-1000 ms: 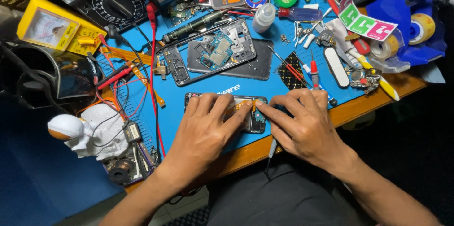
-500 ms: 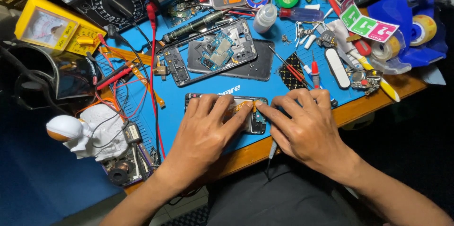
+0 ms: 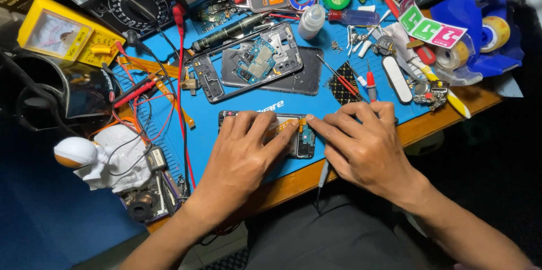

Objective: Testing a small electronic circuit board using multimeter probes and then handling a mobile phone chassis for repair.

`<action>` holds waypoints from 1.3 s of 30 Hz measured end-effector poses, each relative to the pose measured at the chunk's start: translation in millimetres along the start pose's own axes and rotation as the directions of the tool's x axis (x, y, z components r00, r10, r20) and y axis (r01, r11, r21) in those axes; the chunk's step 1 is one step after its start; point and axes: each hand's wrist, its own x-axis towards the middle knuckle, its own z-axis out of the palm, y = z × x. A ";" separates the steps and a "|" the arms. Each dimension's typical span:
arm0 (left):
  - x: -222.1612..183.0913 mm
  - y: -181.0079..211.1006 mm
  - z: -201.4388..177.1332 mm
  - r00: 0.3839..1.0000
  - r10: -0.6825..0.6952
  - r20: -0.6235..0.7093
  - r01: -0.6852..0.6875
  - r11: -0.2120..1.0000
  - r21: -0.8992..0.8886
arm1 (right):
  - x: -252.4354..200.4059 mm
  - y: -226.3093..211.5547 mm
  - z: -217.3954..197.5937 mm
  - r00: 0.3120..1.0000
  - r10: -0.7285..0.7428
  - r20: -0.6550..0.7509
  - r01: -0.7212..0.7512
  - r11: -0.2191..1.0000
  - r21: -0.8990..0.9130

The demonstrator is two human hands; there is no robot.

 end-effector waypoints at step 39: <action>-61.0 -18.7 -26.2 0.949 -0.239 -0.204 0.240 0.971 -0.020 | 5.4 -9.5 -3.4 1.000 -0.013 0.007 0.012 0.995 0.100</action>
